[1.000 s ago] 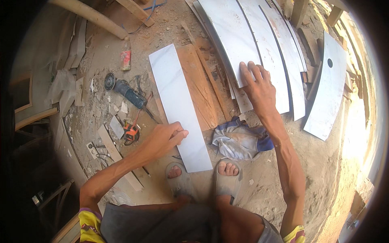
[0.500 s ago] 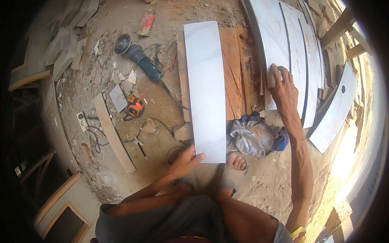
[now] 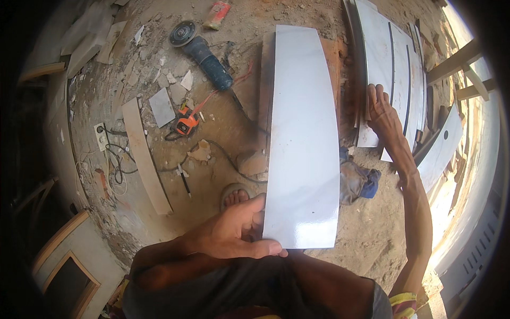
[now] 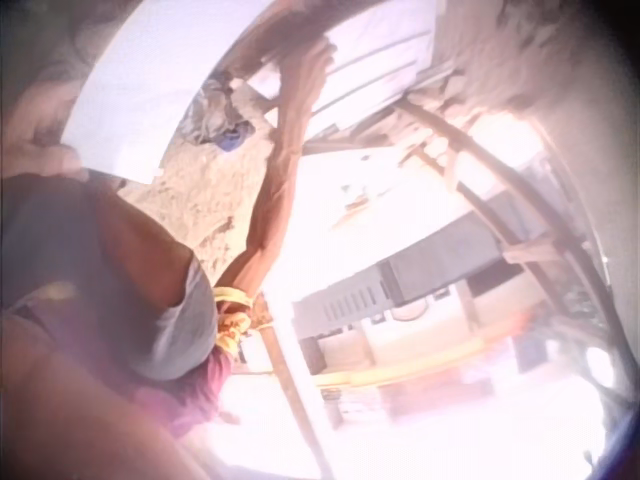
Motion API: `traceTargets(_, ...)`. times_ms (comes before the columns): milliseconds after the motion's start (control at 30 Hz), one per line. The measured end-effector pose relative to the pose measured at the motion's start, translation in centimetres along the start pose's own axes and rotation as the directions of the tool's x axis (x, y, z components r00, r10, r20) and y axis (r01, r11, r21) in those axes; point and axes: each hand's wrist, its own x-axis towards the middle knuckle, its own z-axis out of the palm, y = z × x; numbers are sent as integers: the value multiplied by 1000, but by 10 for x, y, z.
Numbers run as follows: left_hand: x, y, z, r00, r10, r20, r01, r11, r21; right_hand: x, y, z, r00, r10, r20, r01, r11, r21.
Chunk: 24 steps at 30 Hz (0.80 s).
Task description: The person measures a white tile with a tape measure and marks a line with a pencil after wiping the tile with a cloth and moving other tiles aside.
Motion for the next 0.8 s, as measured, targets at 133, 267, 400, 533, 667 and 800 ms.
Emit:
traceTargets(133, 4, 22, 4, 992, 70, 110, -64, 997, -52, -3, 3, -6, 995, -88, 48, 91, 994, -63)
traceTargets(267, 8, 38, 11, 990, 105, 96, -88, 982, -168, -7, 28, -24, 972, -187, 141, 198, 978, -69)
traceTargets(400, 1, 40, 10, 990, 142, 22, -137, 978, -160, 19, 13, -6, 931, -362, 41, 363, 932, 3)
traceTargets(533, 11, 38, 12, 976, 197, 95, -178, 969, -173, 10, -2, -89, 995, -65, 76, 29, 915, 402)
traceTargets(667, 16, 24, 7, 992, 111, 58, -104, 988, -115, -8, -79, -88, 926, 168, 340, -378, 359, 853)
traceTargets(800, 36, -29, -17, 993, 112, 34, -115, 987, 112, -33, -148, -82, 841, 226, 492, -509, 21, 860)
